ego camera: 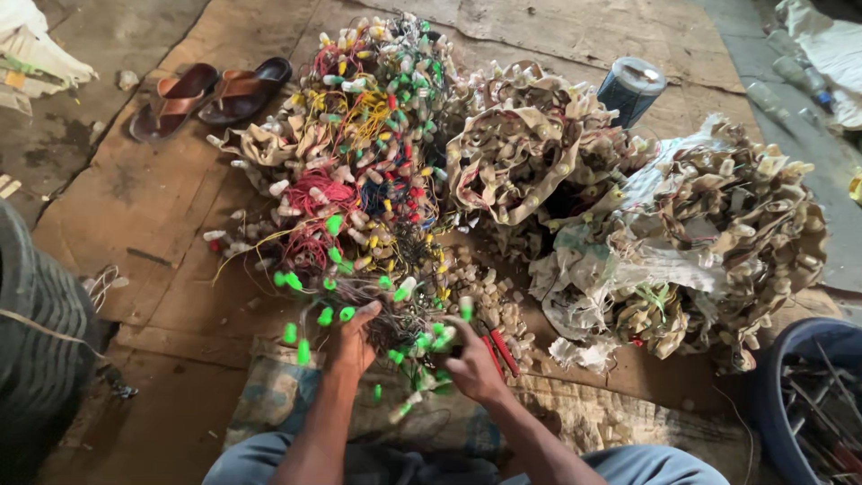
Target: The person sits on a mat and uses a red-handled tool to cut and separate small green plastic light sockets from tangled wires. The person repeatedly picks up sections of the string, cuts the sockets, and drops them onto a growing pile on the floor.
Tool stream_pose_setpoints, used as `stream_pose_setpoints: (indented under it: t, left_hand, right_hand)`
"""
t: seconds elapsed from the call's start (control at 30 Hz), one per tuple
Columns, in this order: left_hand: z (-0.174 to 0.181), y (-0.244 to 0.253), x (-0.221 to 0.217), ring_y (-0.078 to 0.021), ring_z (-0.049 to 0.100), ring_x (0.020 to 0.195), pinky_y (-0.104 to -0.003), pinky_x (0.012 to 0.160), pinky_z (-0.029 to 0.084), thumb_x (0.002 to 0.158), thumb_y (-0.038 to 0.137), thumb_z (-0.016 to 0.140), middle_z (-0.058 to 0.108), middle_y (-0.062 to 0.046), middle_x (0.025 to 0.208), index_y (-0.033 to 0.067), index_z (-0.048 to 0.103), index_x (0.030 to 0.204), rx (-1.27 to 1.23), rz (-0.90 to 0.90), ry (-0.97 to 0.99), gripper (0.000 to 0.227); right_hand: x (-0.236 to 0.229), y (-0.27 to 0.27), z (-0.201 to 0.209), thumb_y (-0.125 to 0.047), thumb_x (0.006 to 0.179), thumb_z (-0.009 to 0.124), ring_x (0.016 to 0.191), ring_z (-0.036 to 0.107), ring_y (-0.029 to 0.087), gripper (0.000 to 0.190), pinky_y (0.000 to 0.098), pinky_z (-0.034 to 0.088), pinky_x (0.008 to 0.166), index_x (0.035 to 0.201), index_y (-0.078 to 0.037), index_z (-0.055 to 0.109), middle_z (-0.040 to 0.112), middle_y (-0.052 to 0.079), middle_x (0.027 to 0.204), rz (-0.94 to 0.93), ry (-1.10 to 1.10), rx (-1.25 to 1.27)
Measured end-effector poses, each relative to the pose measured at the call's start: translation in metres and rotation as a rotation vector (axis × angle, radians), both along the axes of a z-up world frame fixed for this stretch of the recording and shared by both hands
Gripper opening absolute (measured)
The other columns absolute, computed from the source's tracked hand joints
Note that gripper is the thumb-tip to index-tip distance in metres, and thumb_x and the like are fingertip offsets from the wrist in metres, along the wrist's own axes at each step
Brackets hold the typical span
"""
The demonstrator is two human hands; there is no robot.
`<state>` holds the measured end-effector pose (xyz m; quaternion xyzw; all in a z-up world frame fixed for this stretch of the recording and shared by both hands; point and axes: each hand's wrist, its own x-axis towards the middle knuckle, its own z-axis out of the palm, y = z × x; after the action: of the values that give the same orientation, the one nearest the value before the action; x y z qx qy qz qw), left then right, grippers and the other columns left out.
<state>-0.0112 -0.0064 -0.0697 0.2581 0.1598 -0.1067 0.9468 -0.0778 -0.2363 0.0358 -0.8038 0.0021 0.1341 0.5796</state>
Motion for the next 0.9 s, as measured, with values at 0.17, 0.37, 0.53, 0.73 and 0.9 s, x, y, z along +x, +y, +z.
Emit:
stream_pose_setpoints:
  t: [0.17,0.37,0.53,0.73,0.9]
  left_hand:
    - [-0.043,-0.005,0.016,-0.0296,0.074,0.088,-0.037,0.081,0.061,0.075,-0.003,0.067,0.075,-0.017,0.092,-0.0003,0.071,0.096,0.107,-0.042,0.016,0.021]
    - [-0.041,-0.012,0.008,-0.0287,0.067,0.079,-0.043,0.074,0.052,0.074,-0.004,0.069,0.070,-0.011,0.087,0.0001,0.068,0.094,0.171,-0.019,0.070,0.020]
    - [-0.049,-0.009,0.007,-0.0226,0.070,0.086,-0.033,0.081,0.054,0.070,-0.003,0.067,0.074,-0.011,0.092,-0.0013,0.072,0.096,0.280,-0.020,-0.109,0.027]
    - [-0.073,-0.001,0.023,-0.0330,0.065,0.082,-0.044,0.070,0.049,0.081,0.017,0.078,0.070,-0.018,0.092,-0.0050,0.070,0.100,1.038,0.069,0.220,0.030]
    - [0.006,0.030,-0.008,-0.0342,0.067,0.090,-0.042,0.078,0.052,0.081,0.020,0.080,0.072,-0.019,0.098,-0.0014,0.072,0.104,1.624,-0.314,0.024,0.033]
  right_hand:
    - [0.001,-0.002,-0.006,-0.021,0.088,0.070,0.117,0.062,0.031,0.072,0.0418,0.052,0.102,0.151,-0.004,0.039,0.062,0.023,0.129,0.085,-0.076,-0.606]
    - [0.034,-0.001,-0.001,-0.011,0.094,0.064,0.133,0.051,0.031,0.049,0.0416,0.041,0.111,0.140,0.000,0.055,0.054,0.023,0.146,0.079,-0.501,-0.321]
    - [0.068,0.015,-0.010,0.007,0.089,0.057,0.096,0.066,0.019,0.048,0.0280,0.050,0.075,0.136,0.001,0.063,0.067,0.012,0.115,0.243,0.121,0.423]
    - [0.050,0.001,0.013,-0.015,0.094,0.070,0.092,0.070,0.017,0.037,0.0311,0.059,0.082,0.130,-0.007,0.065,0.075,0.007,0.102,0.185,-0.200,-0.039]
    - [0.033,0.004,0.025,-0.031,0.085,0.074,0.100,0.066,0.037,0.038,0.0458,0.054,0.087,0.117,-0.010,0.072,0.067,0.015,0.103,0.003,-0.907,-0.783]
